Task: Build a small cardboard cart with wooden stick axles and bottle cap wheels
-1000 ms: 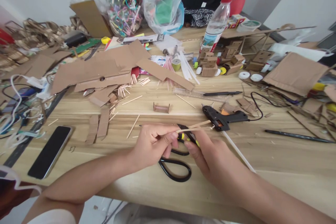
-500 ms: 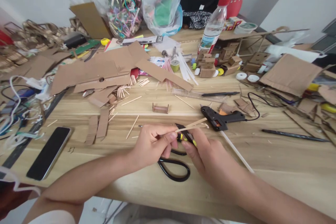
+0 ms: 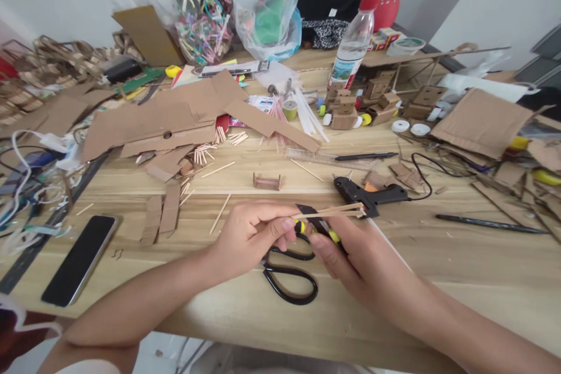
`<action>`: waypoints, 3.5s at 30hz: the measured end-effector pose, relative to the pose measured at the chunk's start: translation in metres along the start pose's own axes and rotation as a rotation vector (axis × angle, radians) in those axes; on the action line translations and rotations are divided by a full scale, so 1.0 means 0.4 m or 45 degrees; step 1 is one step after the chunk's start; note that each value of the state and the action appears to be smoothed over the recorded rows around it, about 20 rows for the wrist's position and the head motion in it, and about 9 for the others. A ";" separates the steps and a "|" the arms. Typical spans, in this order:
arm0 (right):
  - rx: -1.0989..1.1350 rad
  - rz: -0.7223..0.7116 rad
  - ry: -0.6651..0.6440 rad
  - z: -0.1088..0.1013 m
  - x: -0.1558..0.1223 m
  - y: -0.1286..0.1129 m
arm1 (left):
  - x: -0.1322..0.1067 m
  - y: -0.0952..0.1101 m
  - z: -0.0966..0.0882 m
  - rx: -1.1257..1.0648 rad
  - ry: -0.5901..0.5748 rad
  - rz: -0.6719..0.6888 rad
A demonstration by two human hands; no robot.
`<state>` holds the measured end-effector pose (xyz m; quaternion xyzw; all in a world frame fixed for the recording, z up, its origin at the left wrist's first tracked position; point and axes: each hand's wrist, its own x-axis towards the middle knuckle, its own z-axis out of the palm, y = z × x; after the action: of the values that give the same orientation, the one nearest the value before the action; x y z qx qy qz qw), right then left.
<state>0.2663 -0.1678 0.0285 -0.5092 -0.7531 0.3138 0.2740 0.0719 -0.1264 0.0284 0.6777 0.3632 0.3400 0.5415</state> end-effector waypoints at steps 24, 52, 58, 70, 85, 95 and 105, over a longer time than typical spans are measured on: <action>-0.024 0.038 0.017 0.032 -0.008 -0.002 | -0.018 -0.017 0.023 -0.074 0.040 -0.025; -0.551 -0.015 -0.010 0.054 -0.021 0.024 | -0.008 -0.030 0.025 -0.115 -0.004 -0.180; -0.451 0.011 0.018 0.067 -0.015 0.021 | -0.016 -0.032 0.029 -0.230 0.029 -0.215; -0.400 0.062 0.010 0.069 -0.019 0.014 | -0.017 -0.035 0.033 -0.391 -0.011 -0.257; 0.055 -0.010 -0.005 0.012 0.001 -0.001 | 0.005 -0.015 -0.013 0.045 -0.027 -0.019; -0.373 -0.167 0.097 0.031 -0.005 0.024 | -0.002 -0.017 -0.002 -0.041 0.062 -0.091; -0.295 -0.044 -0.003 0.033 -0.007 0.016 | -0.013 -0.023 0.010 -0.147 0.101 -0.162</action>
<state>0.2614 -0.1710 0.0148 -0.5240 -0.7932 0.2207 0.2179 0.0716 -0.1316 0.0183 0.6070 0.4062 0.3519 0.5854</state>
